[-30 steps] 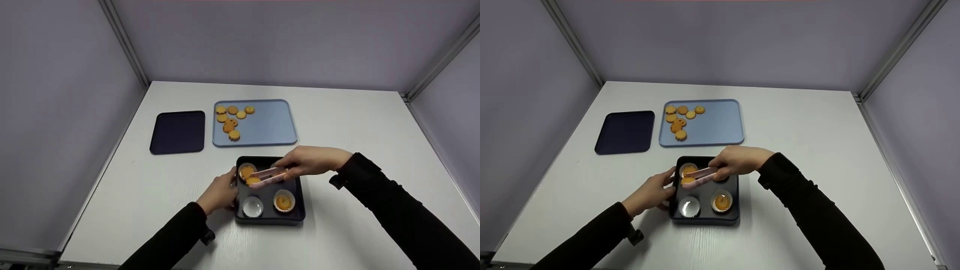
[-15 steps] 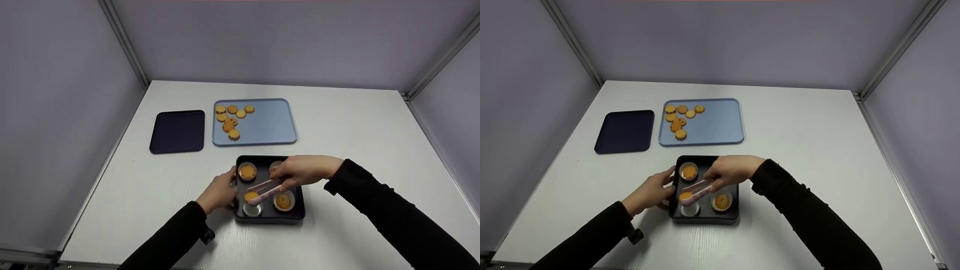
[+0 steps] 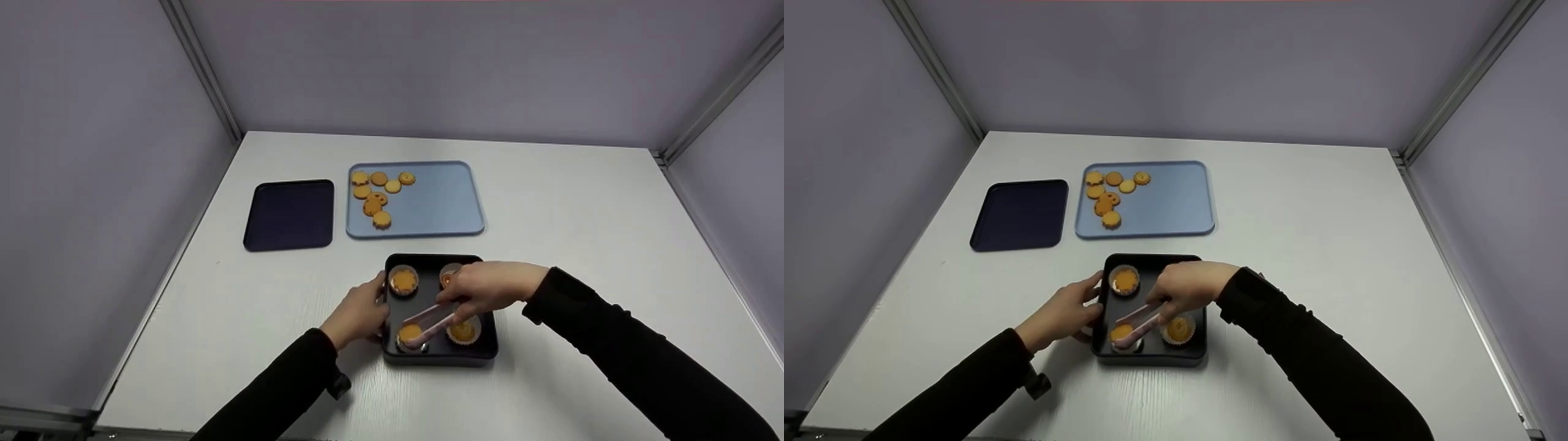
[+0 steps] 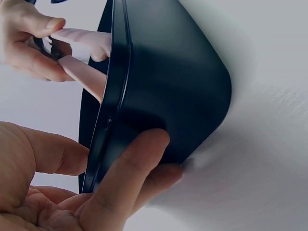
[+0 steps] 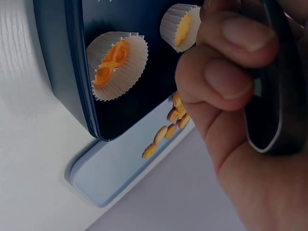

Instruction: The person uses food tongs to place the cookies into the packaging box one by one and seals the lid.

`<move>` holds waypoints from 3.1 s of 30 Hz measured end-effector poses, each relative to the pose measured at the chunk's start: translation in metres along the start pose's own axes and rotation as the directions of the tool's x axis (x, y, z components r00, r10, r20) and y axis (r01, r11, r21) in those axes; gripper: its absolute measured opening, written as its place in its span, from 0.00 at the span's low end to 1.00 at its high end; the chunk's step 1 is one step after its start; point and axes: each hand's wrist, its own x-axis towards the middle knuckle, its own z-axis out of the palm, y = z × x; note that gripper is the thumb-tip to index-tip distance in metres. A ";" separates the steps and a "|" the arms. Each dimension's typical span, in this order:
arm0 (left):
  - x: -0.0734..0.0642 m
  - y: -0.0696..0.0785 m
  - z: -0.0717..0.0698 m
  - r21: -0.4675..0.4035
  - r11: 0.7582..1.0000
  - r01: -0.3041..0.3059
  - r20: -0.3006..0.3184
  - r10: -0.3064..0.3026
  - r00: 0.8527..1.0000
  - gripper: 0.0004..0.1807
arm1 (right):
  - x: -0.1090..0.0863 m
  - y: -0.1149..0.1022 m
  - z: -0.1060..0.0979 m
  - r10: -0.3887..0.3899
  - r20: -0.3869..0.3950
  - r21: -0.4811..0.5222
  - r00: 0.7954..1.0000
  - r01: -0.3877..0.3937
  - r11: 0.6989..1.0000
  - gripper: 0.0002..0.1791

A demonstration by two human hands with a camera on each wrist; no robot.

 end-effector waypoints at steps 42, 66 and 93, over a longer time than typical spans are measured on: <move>-0.001 0.004 -0.003 0.019 1.000 -0.014 -0.008 0.014 1.000 0.42 | -0.013 0.004 -0.013 -0.012 -0.112 0.004 0.994 0.013 1.000 0.10; -0.001 0.003 -0.003 0.016 0.999 -0.030 0.002 0.030 1.000 0.42 | -0.096 0.056 -0.039 0.376 -0.382 0.294 0.844 -0.274 0.916 0.25; -0.005 0.001 -0.005 0.006 1.000 -0.015 -0.004 0.015 1.000 0.43 | -0.087 0.122 0.032 0.847 -0.428 0.506 0.317 -0.692 0.515 0.35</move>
